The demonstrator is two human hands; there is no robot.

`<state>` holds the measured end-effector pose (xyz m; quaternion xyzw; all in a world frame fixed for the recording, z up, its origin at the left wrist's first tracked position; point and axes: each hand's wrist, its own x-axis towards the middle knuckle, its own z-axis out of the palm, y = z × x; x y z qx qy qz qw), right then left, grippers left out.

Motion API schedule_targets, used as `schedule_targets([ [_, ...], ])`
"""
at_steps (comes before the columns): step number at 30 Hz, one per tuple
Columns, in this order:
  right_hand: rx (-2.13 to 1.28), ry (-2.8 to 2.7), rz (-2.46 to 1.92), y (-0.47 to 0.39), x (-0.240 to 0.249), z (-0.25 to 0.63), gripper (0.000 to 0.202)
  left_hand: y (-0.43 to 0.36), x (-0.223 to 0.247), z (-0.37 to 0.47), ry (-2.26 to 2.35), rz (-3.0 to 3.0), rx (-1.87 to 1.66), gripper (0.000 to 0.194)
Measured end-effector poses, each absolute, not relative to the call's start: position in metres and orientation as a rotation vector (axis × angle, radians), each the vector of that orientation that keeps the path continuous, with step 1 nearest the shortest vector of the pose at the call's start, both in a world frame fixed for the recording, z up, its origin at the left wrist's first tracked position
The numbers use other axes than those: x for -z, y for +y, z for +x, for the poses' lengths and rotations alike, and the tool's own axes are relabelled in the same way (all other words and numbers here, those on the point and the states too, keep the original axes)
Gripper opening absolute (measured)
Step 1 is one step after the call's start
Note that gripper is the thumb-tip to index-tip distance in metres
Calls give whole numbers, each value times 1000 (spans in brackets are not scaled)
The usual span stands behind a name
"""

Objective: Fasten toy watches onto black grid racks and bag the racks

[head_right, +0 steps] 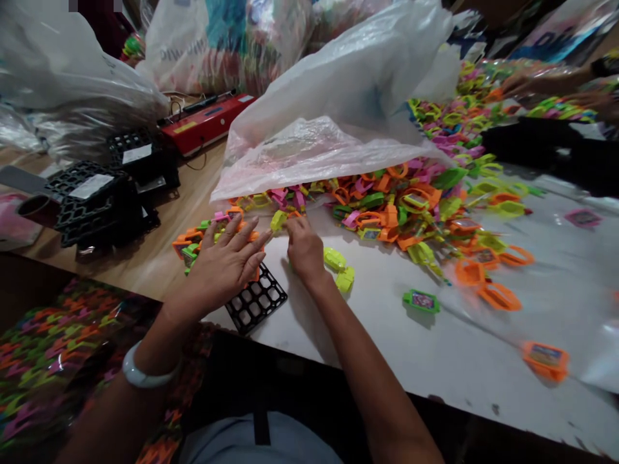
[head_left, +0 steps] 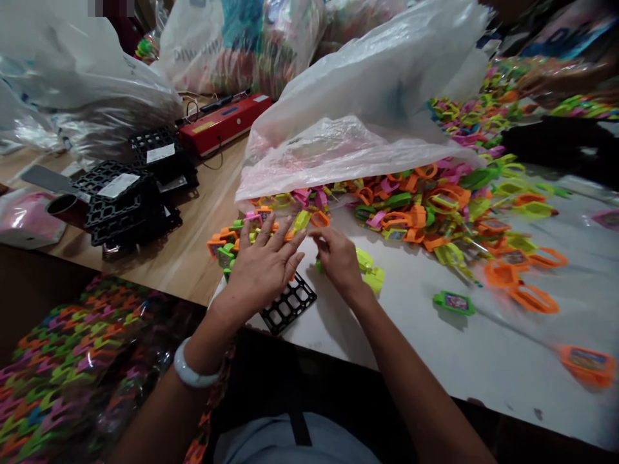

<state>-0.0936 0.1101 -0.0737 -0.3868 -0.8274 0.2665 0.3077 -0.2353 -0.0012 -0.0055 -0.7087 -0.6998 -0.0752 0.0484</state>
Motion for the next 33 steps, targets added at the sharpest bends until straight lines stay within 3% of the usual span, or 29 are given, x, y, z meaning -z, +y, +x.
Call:
schedule_targets([
  [5,-367,-2438,-1248,168,75,-115,33,-3,8,-237,-2146,-2107,211,49],
  [9,-241,-2458,-1338,167,80,-110,34,-6,9,-238,-2151,-2094,223,49],
  [16,-584,-2682,-1040,122,69,-143,30,-6,5,-237,-2177,-2066,233,51],
  [21,-543,-2618,-1272,119,79,-132,28,-8,5,-238,-2157,-2086,248,50],
  [24,-774,-2391,-1276,118,82,-107,38,-8,5,-238,-2175,-2083,232,50],
  [27,-1261,-2047,-1074,110,84,-90,49,-7,5,-237,-2183,-2080,217,51],
  [30,-1611,-1755,-895,96,90,-90,37,-7,4,-237,-2168,-2093,215,51],
  [33,-1660,-1635,-915,84,101,-97,23,-8,4,-237,-2170,-2088,230,51],
])
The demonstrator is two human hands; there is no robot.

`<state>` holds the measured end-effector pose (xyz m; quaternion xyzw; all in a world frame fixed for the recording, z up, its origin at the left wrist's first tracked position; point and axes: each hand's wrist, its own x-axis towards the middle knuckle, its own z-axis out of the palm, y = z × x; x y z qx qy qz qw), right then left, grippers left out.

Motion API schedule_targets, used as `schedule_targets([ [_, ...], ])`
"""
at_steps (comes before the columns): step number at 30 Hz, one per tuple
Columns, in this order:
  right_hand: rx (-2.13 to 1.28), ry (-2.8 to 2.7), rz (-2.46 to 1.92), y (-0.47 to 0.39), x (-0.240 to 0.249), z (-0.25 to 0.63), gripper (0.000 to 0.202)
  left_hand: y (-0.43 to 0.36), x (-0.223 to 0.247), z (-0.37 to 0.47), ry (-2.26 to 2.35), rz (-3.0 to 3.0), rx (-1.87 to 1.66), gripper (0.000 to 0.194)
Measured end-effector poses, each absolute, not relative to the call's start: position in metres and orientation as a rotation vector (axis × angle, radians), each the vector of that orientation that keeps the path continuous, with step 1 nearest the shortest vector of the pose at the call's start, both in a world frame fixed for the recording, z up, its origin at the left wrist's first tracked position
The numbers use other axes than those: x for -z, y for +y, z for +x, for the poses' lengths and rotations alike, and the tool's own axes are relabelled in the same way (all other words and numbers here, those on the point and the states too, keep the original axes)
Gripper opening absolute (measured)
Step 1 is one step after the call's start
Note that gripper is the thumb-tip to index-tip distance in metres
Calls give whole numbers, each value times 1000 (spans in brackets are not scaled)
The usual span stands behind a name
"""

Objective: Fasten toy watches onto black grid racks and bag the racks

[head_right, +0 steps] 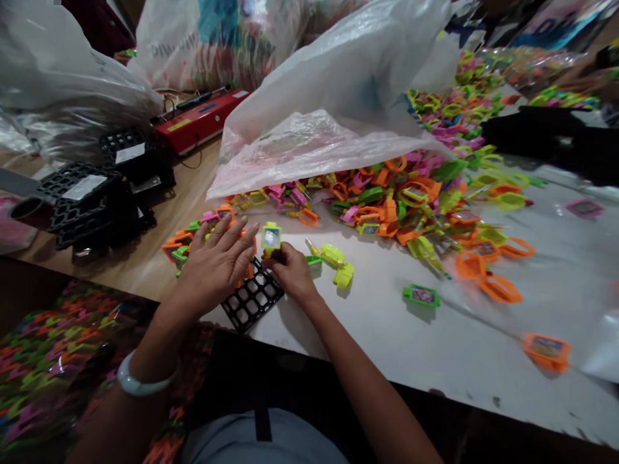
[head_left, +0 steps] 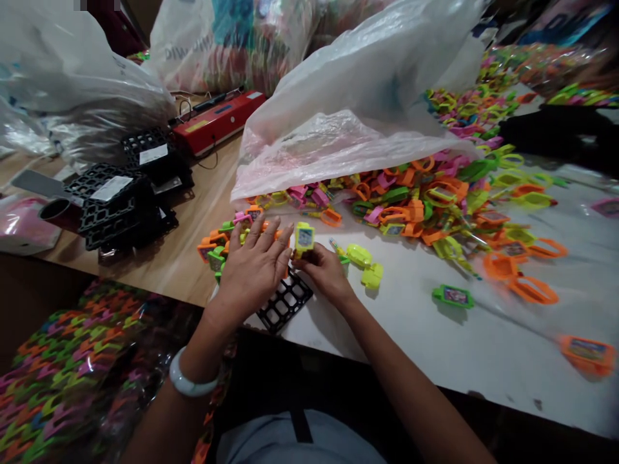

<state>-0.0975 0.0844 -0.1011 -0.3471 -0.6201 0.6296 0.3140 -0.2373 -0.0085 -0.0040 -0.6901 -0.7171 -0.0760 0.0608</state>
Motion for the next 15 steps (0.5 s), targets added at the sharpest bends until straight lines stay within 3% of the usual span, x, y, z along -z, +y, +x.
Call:
schedule_targets([
  [5,-1535,-1766,-1024,78,114,-101,20,-8,4,-237,-2177,-2086,232,51],
  [11,-950,-2214,-834,70,111,-104,24,-7,5,-237,-2183,-2089,255,52],
  [15,-888,-2321,-804,63,112,-108,31,-6,3,-237,-2166,-2113,239,52],
])
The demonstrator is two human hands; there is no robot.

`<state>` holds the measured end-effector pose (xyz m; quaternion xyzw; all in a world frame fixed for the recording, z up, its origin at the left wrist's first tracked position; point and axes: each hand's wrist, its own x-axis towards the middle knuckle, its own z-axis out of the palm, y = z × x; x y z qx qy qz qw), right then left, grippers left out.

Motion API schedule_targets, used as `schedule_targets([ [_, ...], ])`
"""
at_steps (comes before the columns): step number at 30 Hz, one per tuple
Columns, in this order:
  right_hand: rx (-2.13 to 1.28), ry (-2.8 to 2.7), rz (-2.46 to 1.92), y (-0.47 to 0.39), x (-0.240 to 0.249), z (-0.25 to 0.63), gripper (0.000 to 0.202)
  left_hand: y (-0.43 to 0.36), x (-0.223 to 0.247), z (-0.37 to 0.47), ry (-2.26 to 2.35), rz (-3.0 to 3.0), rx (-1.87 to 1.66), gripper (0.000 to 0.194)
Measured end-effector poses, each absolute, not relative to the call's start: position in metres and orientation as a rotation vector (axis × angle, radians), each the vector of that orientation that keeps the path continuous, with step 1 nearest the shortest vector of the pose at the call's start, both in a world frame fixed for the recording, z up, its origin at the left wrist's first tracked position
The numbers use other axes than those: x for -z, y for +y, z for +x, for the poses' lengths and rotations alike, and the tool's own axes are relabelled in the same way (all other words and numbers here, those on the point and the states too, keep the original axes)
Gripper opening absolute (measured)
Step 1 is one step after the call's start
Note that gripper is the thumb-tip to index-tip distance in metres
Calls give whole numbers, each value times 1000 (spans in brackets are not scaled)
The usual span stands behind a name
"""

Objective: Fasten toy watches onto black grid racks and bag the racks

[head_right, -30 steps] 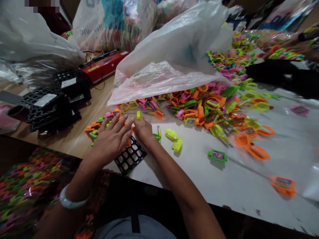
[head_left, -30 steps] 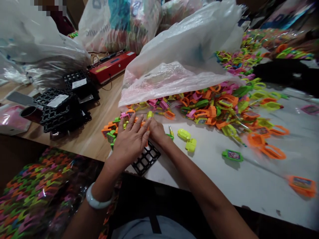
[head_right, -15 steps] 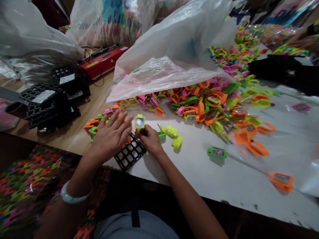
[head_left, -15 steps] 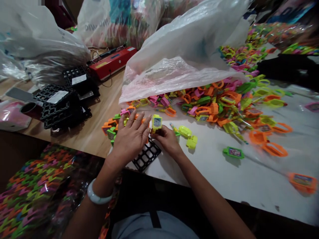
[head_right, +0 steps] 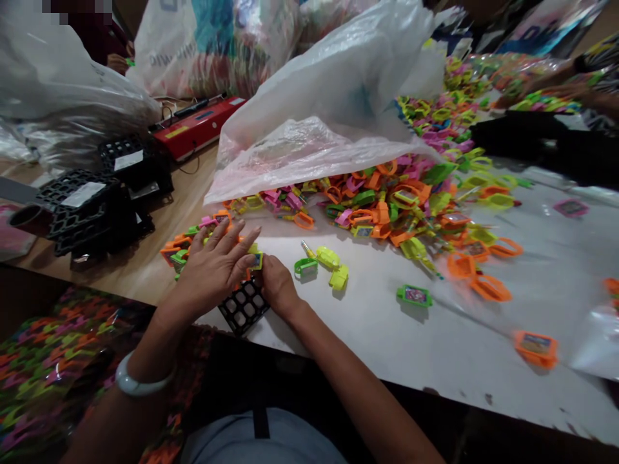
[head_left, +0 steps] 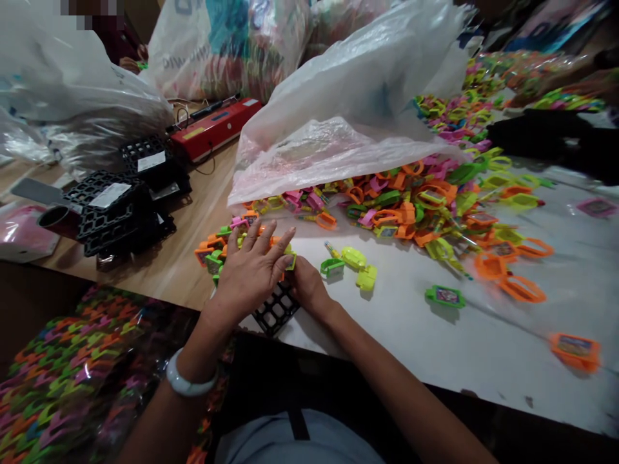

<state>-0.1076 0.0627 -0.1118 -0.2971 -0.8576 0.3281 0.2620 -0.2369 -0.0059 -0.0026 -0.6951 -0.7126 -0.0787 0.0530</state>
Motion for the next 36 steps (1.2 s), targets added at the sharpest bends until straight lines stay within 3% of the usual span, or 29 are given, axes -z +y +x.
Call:
schedule_targets([
  [5,-967,-2380,-787,84,97,-94,23,-7,2,-236,-2162,-2106,239,47],
  [13,-419,-2587,-1413,171,60,-111,31,0,2,-234,-2167,-2093,270,46],
  [21,-425,-2741,-1301,132,76,-100,30,11,8,-239,-2168,-2083,267,49],
  [24,-524,-2579,-1321,129,71,-85,33,15,5,-238,-2214,-2078,278,49],
  [27,-695,-2329,-1263,122,65,-72,23,12,0,-238,-2243,-2086,259,50],
  [33,-1578,-1851,-992,55,93,-65,24,-3,-1,-242,-2268,-2088,307,50],
  [36,-1612,-1886,-922,23,110,-78,14,-4,3,-246,-2252,-2114,321,48],
])
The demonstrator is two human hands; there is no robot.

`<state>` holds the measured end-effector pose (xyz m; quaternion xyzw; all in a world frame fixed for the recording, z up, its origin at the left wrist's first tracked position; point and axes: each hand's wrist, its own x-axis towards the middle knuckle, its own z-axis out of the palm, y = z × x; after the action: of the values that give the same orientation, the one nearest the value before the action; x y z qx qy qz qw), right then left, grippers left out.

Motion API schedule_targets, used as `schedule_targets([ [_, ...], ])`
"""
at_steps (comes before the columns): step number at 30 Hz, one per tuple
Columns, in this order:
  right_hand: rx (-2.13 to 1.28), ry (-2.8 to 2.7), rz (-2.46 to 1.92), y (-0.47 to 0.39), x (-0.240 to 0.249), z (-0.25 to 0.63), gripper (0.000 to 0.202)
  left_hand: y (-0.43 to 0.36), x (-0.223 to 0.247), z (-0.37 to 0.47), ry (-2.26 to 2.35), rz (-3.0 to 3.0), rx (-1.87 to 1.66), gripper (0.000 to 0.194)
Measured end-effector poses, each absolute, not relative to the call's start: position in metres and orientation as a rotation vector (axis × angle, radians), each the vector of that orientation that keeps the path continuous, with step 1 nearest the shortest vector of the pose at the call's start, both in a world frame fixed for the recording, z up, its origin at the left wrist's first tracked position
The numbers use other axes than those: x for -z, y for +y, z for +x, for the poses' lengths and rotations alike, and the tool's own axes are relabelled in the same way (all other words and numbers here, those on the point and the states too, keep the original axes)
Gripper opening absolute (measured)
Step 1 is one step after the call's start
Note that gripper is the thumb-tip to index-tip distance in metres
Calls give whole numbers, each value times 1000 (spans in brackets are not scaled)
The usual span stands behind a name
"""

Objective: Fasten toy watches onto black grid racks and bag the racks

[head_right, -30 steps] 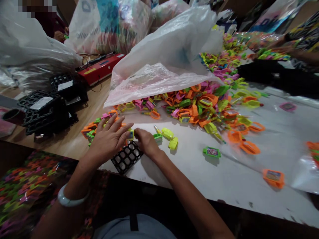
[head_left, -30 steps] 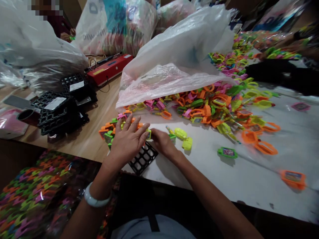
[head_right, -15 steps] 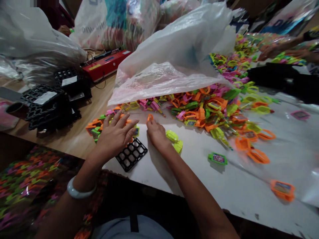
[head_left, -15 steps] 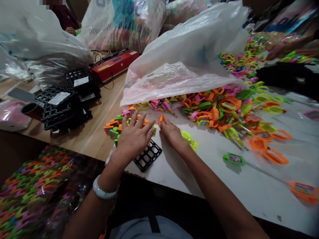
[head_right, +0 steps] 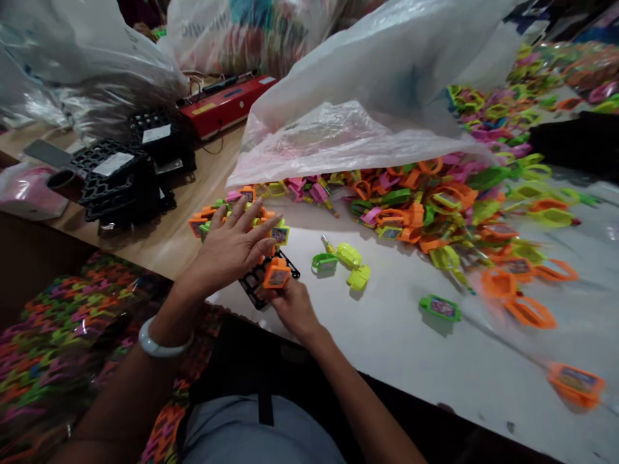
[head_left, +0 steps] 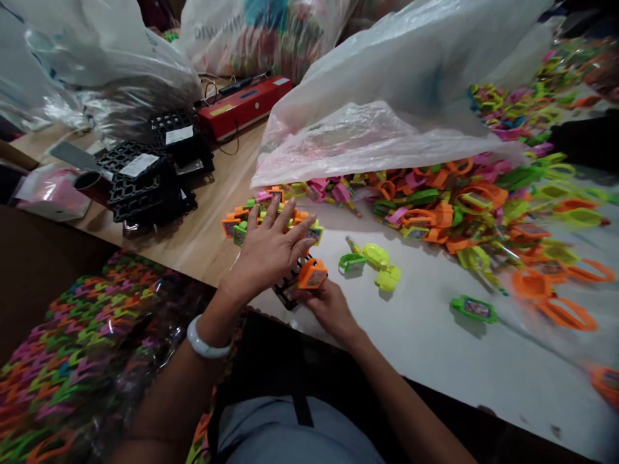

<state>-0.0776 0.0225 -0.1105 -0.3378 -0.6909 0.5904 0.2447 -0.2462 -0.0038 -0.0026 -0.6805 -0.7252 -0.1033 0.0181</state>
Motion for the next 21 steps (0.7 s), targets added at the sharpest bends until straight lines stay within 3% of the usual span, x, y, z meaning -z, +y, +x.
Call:
schedule_targets([
  [3,-1470,-1977,-887,12,115,-91,7,-3,4,-248,-2214,-2132,315,48],
  [16,-1043,-2293,-612,4,120,-101,13,-3,4,-253,-2282,-2192,356,50],
  [21,-895,-2467,-691,3,112,-120,15,-3,-1,-255,-2353,-2252,394,50],
])
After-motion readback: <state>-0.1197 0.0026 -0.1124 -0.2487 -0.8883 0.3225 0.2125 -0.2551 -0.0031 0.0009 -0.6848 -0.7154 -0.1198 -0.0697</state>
